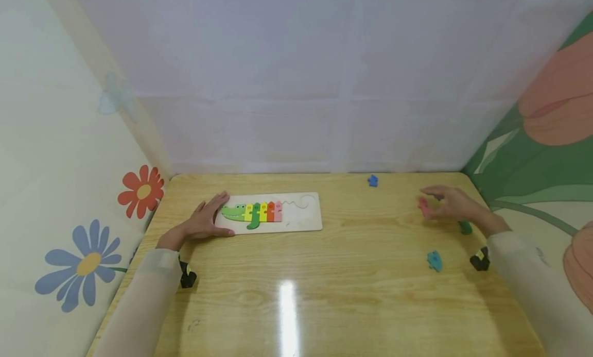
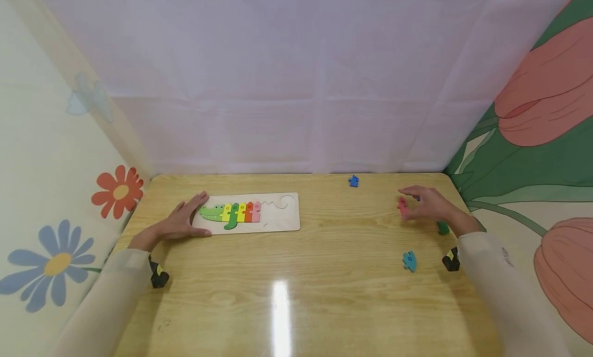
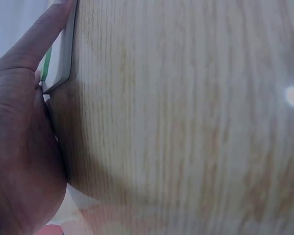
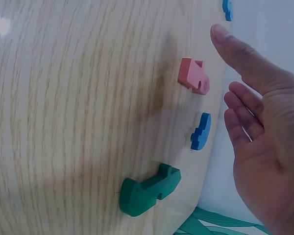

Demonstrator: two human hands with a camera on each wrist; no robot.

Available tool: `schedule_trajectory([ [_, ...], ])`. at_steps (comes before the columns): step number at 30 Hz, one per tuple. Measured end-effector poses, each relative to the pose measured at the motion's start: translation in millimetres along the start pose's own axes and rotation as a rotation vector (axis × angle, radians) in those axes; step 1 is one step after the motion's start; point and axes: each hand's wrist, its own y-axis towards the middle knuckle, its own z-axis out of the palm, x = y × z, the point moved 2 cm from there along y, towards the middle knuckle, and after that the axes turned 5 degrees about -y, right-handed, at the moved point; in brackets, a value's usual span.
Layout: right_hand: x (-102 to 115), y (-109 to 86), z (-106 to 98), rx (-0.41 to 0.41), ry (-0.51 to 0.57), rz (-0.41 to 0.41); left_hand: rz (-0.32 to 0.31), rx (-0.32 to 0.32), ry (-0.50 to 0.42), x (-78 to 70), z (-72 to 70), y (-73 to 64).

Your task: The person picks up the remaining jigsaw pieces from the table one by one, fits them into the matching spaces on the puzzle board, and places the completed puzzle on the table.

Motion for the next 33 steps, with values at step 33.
schedule_trajectory([
  [33, -19.0, 2.5, 14.8, 0.042, -0.029, 0.058, 0.003, -0.012, 0.003, 1.7, 1.1, 0.9],
])
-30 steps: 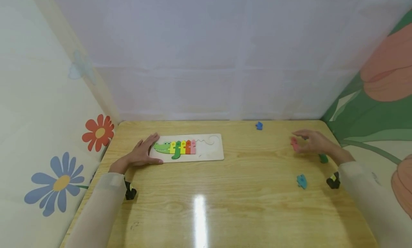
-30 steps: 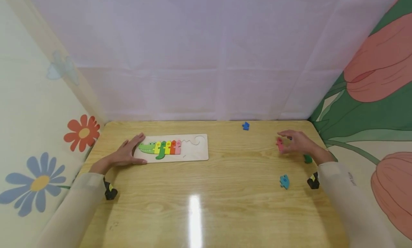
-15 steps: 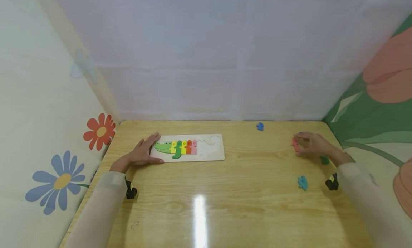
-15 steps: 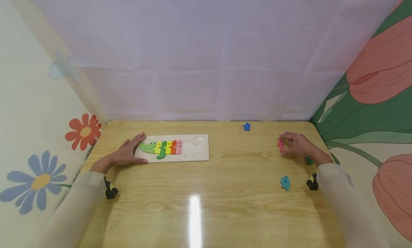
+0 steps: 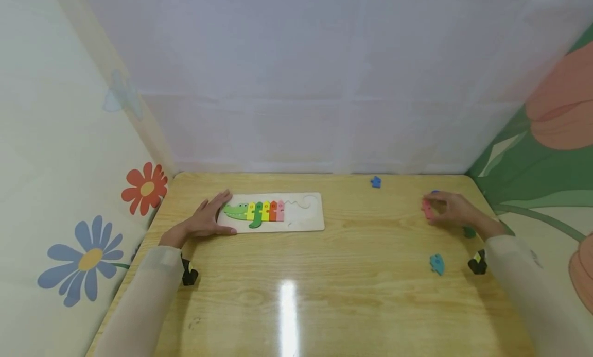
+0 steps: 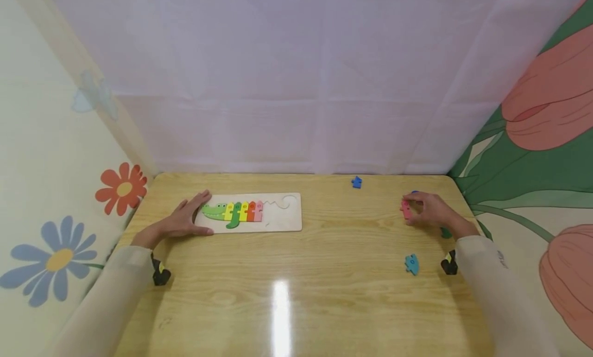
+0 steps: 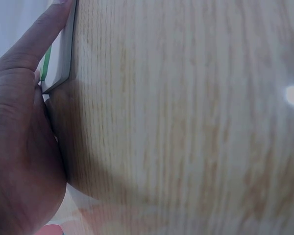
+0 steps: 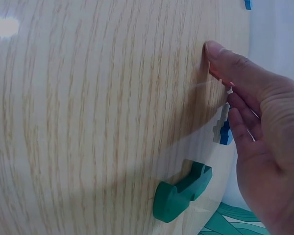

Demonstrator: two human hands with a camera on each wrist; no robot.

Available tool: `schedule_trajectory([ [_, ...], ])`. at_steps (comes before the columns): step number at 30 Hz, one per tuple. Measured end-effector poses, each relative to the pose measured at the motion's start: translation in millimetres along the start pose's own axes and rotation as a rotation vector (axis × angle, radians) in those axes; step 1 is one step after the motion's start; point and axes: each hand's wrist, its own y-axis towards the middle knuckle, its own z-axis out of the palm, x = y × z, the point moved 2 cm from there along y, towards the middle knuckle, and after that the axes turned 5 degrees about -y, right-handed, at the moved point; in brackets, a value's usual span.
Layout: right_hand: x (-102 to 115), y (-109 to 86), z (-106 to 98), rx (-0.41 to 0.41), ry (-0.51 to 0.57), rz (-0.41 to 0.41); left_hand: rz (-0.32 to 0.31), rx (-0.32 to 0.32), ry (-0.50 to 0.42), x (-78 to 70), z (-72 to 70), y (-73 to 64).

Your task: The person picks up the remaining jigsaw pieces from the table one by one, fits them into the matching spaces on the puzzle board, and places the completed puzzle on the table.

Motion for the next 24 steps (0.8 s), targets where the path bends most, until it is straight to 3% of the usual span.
schedule_trajectory([
  [24, -2.2, 0.1, 2.4, 0.001, 0.013, 0.023, -0.015, 0.010, -0.007, -2.3, -1.1, 0.0],
])
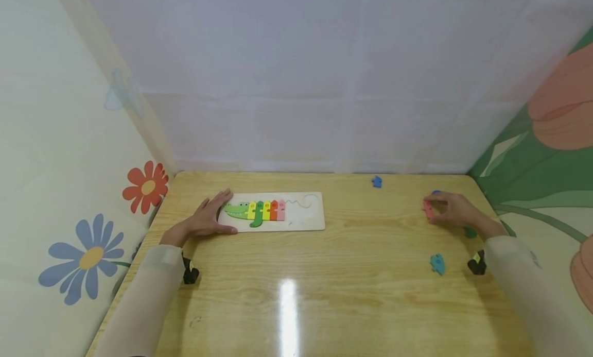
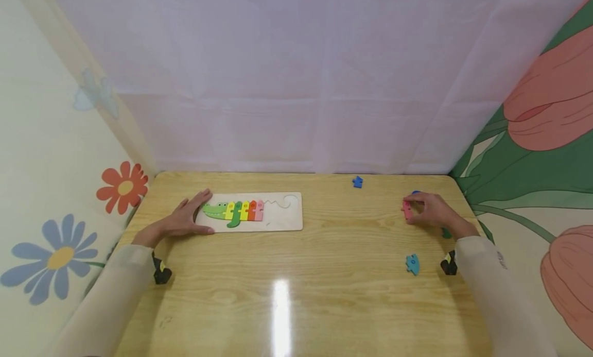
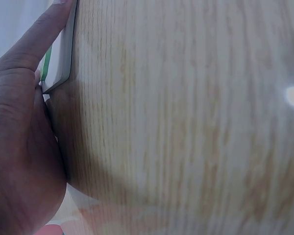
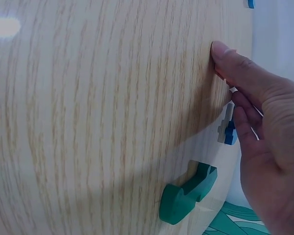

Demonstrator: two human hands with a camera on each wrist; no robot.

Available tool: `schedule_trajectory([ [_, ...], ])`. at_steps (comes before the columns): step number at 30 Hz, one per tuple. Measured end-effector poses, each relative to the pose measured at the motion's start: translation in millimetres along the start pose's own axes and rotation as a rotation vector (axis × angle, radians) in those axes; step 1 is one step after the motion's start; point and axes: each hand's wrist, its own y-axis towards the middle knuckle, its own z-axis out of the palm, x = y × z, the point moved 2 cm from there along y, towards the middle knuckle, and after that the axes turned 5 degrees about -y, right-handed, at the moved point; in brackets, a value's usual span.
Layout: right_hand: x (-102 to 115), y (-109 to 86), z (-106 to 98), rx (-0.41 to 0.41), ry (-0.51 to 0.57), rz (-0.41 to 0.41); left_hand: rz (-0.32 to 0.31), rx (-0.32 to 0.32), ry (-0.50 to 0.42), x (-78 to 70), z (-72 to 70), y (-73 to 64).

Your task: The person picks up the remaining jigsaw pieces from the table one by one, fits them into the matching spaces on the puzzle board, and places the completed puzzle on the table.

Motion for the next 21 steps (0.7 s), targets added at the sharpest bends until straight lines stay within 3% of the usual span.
schedule_trajectory([
  [14, -4.7, -2.4, 3.7, -0.064, 0.013, 0.012, 0.045, -0.034, -0.028, -0.4, 1.5, -3.9],
  [21, -1.7, -3.2, 3.3, -0.078, 0.008, 0.026, 0.008, -0.011, -0.006, -1.9, -0.1, -2.2],
])
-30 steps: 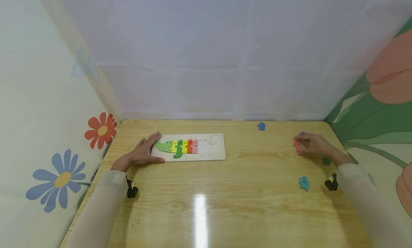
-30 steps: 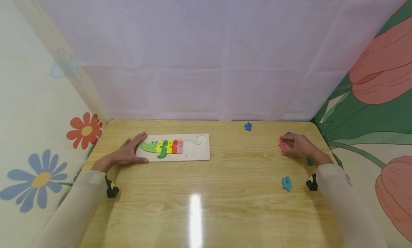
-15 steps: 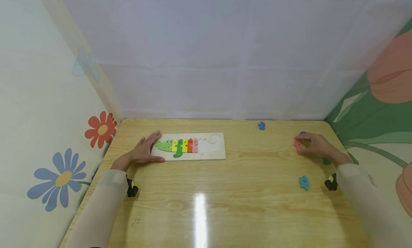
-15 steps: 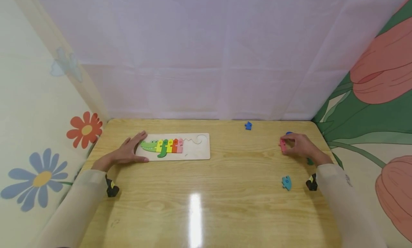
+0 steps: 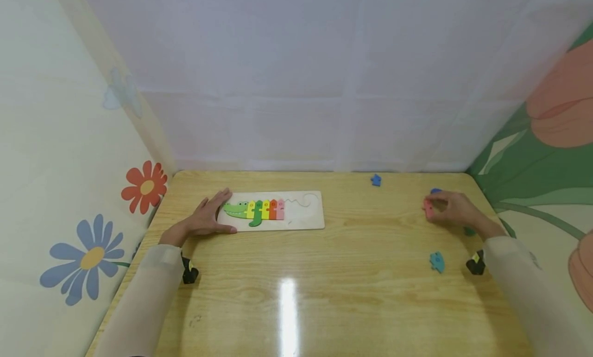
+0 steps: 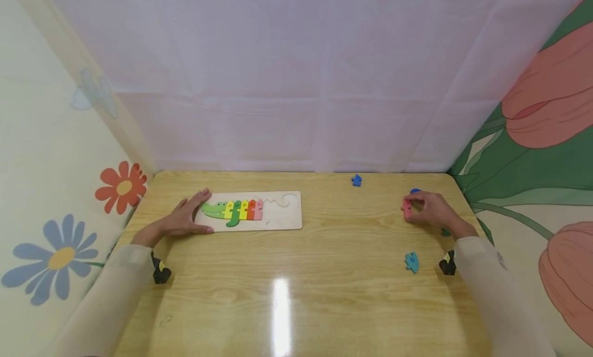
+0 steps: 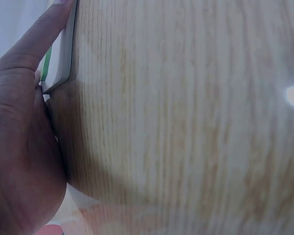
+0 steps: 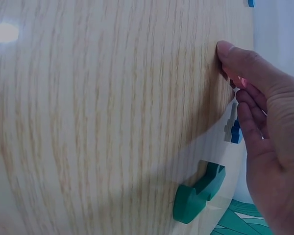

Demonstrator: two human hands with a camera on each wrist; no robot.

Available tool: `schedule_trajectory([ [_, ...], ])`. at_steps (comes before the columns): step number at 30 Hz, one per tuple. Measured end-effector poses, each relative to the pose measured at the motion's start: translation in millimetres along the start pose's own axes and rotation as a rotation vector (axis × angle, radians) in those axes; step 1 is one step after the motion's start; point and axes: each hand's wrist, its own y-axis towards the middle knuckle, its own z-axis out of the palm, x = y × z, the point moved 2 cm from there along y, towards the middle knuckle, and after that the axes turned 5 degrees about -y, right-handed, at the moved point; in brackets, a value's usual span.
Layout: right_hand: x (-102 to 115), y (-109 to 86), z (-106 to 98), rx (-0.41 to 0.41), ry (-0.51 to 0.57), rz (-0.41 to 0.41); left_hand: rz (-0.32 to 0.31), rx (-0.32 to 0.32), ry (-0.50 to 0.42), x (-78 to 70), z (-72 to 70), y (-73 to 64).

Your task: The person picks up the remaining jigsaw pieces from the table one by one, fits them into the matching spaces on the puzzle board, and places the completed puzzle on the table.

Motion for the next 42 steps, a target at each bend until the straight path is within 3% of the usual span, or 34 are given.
schedule_trajectory([
  [13, 9.8, 3.3, 1.4, -0.043, -0.015, -0.019, -0.008, 0.003, 0.009, -0.7, -0.4, 0.2],
  [24, 14.9, 7.2, 3.9, -0.091, -0.061, -0.116, -0.002, 0.005, 0.012, 0.1, -0.4, 1.1],
  [42, 39.5, 11.6, 2.1, -0.014, 0.030, -0.042, 0.004, 0.002, 0.018, 1.5, -0.2, 2.0],
])
